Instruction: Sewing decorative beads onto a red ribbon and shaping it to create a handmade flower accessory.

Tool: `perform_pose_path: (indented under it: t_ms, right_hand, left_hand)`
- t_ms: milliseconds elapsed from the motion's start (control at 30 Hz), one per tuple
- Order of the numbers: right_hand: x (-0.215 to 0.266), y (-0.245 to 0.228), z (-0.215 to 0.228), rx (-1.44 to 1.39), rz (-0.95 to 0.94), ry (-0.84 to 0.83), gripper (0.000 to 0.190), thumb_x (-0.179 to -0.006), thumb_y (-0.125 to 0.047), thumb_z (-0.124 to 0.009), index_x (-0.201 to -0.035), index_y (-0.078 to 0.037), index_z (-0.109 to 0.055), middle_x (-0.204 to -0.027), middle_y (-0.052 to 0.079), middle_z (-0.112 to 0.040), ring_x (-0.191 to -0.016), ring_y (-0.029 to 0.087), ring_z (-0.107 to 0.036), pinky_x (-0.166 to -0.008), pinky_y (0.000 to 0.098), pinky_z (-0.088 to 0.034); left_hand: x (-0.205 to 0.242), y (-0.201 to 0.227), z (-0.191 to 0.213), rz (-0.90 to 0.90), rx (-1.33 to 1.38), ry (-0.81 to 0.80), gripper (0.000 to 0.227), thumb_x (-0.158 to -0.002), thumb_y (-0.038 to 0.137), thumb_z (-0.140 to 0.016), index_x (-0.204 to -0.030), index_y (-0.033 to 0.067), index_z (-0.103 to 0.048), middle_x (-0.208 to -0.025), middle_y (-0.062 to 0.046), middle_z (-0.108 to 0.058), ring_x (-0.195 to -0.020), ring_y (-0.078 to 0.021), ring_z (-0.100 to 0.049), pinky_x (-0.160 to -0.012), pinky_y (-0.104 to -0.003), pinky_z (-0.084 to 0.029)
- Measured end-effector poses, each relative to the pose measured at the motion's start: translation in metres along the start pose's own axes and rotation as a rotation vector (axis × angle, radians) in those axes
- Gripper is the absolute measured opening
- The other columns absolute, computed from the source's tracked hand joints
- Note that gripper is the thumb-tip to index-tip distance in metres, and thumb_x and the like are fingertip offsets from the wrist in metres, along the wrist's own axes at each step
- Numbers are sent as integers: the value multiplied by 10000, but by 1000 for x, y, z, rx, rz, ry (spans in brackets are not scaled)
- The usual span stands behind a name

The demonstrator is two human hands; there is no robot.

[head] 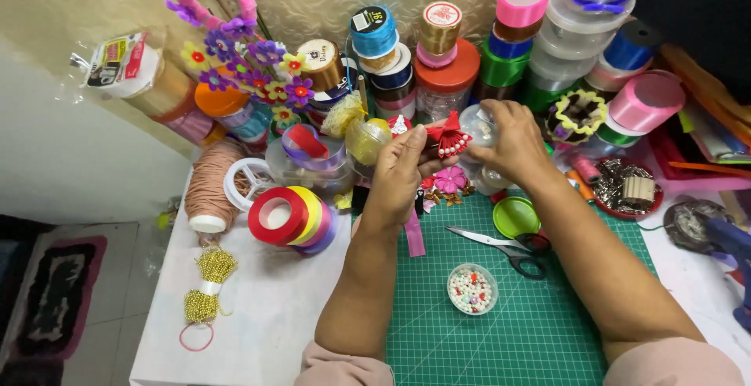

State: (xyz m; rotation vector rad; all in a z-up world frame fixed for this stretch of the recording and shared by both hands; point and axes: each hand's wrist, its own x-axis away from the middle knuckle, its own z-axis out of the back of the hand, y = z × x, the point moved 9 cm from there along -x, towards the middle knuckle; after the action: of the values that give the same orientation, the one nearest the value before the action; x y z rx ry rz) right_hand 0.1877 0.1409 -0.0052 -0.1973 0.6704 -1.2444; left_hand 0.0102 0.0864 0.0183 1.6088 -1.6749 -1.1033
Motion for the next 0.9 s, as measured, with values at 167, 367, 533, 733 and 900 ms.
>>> perform_pose_path:
  t_ms: [167,367,533,733,900]
  right_hand:
    - [-5,29,-20,-35,-22,12,813,-683,-341,-921,-1395,-107,-605,-1233,200,-630,-1125,429,-653,-941,533,-534]
    - [-5,37,-17,-120,60,122,793,-664,-350,-967,-1346,-91,-655,-1175,174,-658,-1096,394,-679,-932,485,-546]
    - [-7,31,-14,-158,54,106,783,-659,-303,-966,-1342,-74,-660,-1183,186,-662,-1112,412,-673,-935,494,-544]
    - [-7,21,-11,-118,60,62,833,-636,-322,-973,-1357,-51,-654,-1193,206,-649,-1114,434,-663,-930,532,-549]
    - [-9,-4,4,6,70,40,763,-718,-407,-941,-1288,33,-691,-1154,248,-644,-1088,447,-648,-923,536,-540]
  left_hand:
    - [-5,-5,5,7,21,-7,401,-1079,242,-594,-1348,-51,-645,-1143,-248,-735,-986,-256,-754,-863,-399,-660]
    - [-24,-49,24,14,-4,73,404,-935,113,-781,-1282,-53,-657,-1031,-172,-728,-891,-223,-751,-798,-362,-669]
    - [-36,-106,49,29,-191,196,344,-800,72,-851,-1087,-40,-698,-817,-121,-678,-661,-153,-713,-601,-264,-648]
    - [-35,-141,71,246,-799,336,342,-618,237,-785,-951,229,-707,-756,23,-704,-807,-191,-725,-785,-351,-578]
    - [-32,-108,45,211,-986,287,745,-603,305,-855,-1314,218,-648,-886,-49,-754,-999,-300,-745,-923,-459,-589]
